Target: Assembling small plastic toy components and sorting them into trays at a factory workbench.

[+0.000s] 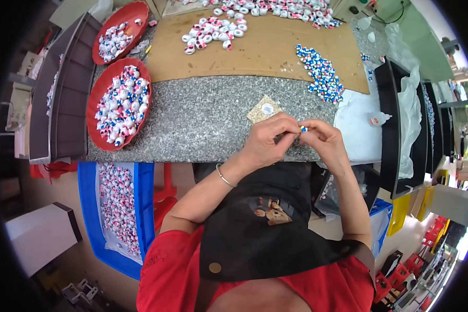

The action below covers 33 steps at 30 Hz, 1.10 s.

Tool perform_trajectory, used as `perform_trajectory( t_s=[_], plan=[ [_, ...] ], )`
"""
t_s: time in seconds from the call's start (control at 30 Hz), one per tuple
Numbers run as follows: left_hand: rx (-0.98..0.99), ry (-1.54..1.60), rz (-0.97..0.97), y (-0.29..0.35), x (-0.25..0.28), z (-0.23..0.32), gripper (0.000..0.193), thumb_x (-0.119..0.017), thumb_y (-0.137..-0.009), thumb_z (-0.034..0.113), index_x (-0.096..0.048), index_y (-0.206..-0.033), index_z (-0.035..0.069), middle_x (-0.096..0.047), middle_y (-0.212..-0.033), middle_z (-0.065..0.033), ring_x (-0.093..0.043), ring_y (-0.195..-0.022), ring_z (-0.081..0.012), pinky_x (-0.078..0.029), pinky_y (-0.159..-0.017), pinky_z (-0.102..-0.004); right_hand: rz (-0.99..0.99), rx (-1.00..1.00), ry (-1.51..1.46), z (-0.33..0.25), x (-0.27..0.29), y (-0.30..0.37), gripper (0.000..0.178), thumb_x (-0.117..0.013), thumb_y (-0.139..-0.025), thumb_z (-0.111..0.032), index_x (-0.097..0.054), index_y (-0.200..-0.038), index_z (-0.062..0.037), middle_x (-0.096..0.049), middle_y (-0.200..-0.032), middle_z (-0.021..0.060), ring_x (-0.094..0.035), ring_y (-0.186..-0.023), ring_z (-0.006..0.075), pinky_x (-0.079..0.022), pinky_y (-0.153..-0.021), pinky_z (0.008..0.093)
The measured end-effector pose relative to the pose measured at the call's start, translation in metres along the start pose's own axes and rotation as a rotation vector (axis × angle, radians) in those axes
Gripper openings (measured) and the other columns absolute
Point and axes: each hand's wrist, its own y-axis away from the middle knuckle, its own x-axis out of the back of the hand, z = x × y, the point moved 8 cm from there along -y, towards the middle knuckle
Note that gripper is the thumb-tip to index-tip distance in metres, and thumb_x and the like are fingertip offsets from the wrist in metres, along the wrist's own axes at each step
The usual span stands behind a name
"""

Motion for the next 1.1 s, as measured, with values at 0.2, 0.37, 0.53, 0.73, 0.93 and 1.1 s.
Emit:
perform_trajectory(
  t_s=[0.2, 0.37, 0.53, 0.73, 0.93, 1.1],
  plan=[
    [0.032, 0.002, -0.07, -0.004, 0.002, 0.001, 0.009, -0.061, -0.074, -0.006, -0.06, -0.079, 0.002, -0.061, -0.082, -0.009, -0.062, -0.075, -0.0181, -0.049, -0.064, -0.0259, -0.206, -0.04, 0.035, 0.001, -0.003, -0.005, 0.02, -0.055, -0.088, -0.013, -0.06, -0.099, 0.0033, -0.062, -0.084, 0.0065, -0.061, -0.074, 0.0117, -0.048, -0.069, 0.0235],
    [0.123, 0.118, -0.036, -0.001, 0.005, -0.008, 0.007, -0.061, -0.076, -0.004, -0.06, -0.081, 0.001, -0.06, -0.083, -0.0081, -0.06, -0.074, -0.0172, -0.048, -0.067, -0.0266, -0.071, -0.021, 0.126, -0.01, -0.009, 0.002, 0.017, -0.057, -0.086, -0.008, -0.06, -0.098, 0.005, -0.062, -0.085, 0.0073, -0.059, -0.076, 0.0112, -0.048, -0.069, 0.0229],
    [0.212, -0.165, 0.071, -0.014, 0.071, -0.029, 0.013, -0.063, -0.074, 0.0, -0.061, -0.087, 0.001, -0.06, -0.084, -0.0111, -0.061, -0.075, -0.0218, -0.048, -0.065, -0.029, 0.034, 0.149, 0.421, -0.01, 0.011, -0.009, 0.015, -0.062, -0.079, -0.003, -0.063, -0.094, 0.0018, -0.061, -0.079, 0.007, -0.06, -0.071, 0.0151, -0.048, -0.066, 0.026],
    [0.168, -0.945, 0.503, -0.05, 0.235, -0.056, 0.017, -0.06, -0.074, 0.005, -0.059, -0.09, 0.0, -0.06, -0.087, -0.0167, -0.058, -0.086, -0.0347, -0.047, -0.073, -0.041, 0.01, 0.402, 1.248, -0.014, 0.006, -0.022, 0.014, -0.058, -0.073, 0.001, -0.063, -0.086, 0.0005, -0.058, -0.078, 0.0195, -0.058, -0.071, 0.0368, -0.047, -0.063, 0.0389],
    [0.293, -0.968, 0.315, -0.074, 0.23, -0.099, 0.017, -0.061, -0.074, 0.007, -0.059, -0.091, 0.004, -0.058, -0.09, -0.0167, -0.057, -0.084, -0.034, -0.046, -0.072, -0.0409, 0.045, 0.285, 1.025, -0.016, 0.014, -0.039, 0.011, -0.062, -0.073, -0.002, -0.063, -0.084, 0.0006, -0.062, -0.079, 0.0183, -0.06, -0.07, 0.0324, -0.048, -0.062, 0.0358],
    [0.435, -0.413, 0.247, -0.036, 0.204, -0.067, 0.029, -0.058, -0.081, 0.007, -0.057, -0.109, 0.003, -0.058, -0.096, -0.0109, -0.059, -0.081, -0.02, -0.048, -0.068, -0.0316, -0.087, 0.425, 0.81, -0.049, -0.044, -0.038, 0.012, -0.063, -0.075, 0.001, -0.064, -0.087, 0.0005, -0.063, -0.082, 0.0137, -0.062, -0.069, 0.0258, -0.047, -0.06, 0.0321]
  ],
)
